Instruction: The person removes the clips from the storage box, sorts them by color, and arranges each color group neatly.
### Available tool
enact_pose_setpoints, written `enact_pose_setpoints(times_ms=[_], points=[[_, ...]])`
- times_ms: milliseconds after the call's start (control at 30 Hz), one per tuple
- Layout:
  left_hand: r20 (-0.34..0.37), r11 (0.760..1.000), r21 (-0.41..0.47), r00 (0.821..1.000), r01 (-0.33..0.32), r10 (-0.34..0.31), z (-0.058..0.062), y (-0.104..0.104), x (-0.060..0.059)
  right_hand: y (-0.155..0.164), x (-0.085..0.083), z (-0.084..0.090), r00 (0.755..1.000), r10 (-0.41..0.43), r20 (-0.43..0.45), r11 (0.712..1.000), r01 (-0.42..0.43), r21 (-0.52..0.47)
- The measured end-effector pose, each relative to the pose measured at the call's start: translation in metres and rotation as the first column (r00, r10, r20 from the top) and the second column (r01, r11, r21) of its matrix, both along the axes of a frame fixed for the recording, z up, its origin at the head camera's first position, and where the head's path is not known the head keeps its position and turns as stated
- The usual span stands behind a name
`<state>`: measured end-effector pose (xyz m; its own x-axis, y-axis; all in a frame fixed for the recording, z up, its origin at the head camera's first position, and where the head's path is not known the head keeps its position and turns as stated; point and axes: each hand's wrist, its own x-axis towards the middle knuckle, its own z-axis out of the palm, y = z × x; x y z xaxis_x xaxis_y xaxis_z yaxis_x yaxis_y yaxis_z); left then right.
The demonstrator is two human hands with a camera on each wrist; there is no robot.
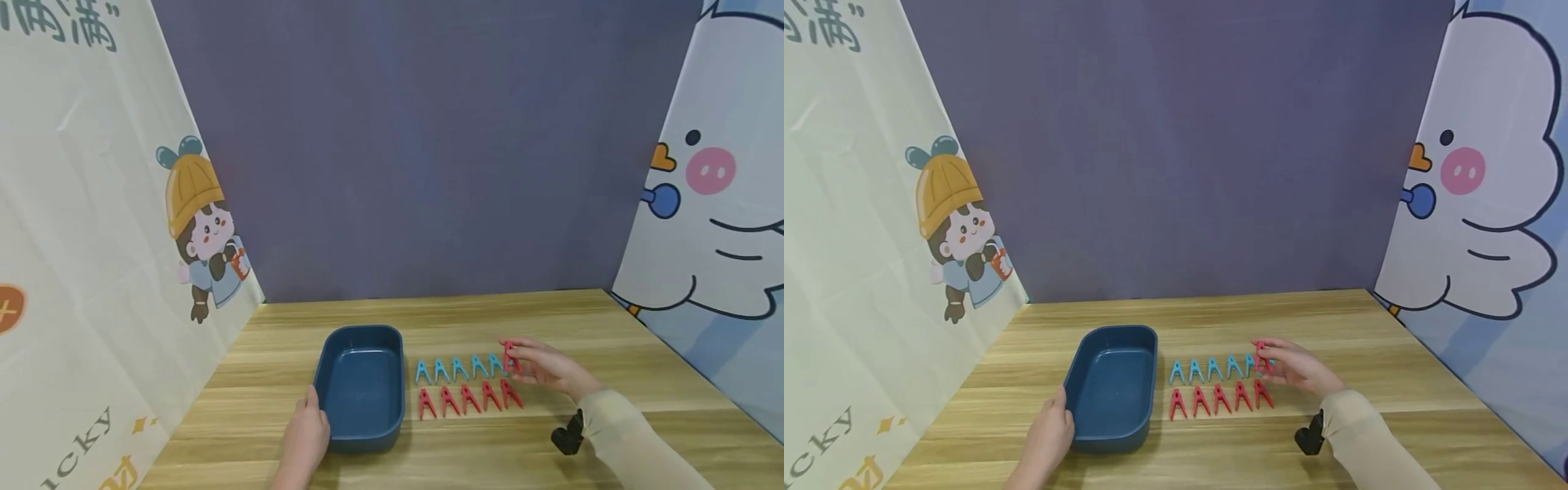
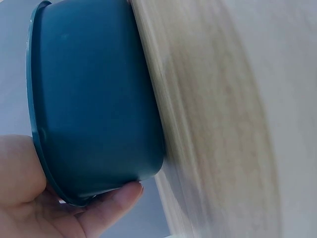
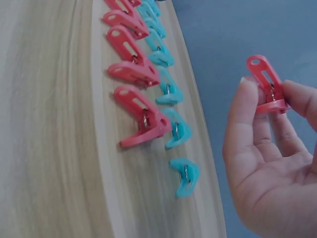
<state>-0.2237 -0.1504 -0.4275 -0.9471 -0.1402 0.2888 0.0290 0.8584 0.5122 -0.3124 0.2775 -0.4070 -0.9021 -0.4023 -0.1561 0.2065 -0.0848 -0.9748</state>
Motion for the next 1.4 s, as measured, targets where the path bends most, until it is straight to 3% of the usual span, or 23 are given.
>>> enact_pose_setpoints(times_ms=[433, 867, 1133, 1400], points=[[-0.013, 1.0, -0.001, 1.0, 0.003, -0.003, 0.0, 0.0, 0.0, 0.014, 0.002, -0.01, 1.0, 0.025, -0.001, 0.999, -0.025, 0.043], [-0.026, 1.0, -0.015, 1.0, 0.002, -0.002, -0.001, 0.0, -0.001, 0.024, 0.009, -0.017, 1.0, -0.009, 0.011, 0.999, 0.009, 0.039], [-0.005, 1.0, -0.002, 1.0, -0.003, 0.003, 0.0, 0.0, -0.001, 0.023, 0.012, -0.021, 0.996, -0.094, -0.003, 0.985, 0.094, 0.146], [-0.023, 1.0, -0.011, 1.0, -0.002, 0.002, -0.001, 0.0, -0.001, 0.023, 0.016, -0.022, 0.998, -0.06, -0.03, 0.975, 0.065, 0.211]])
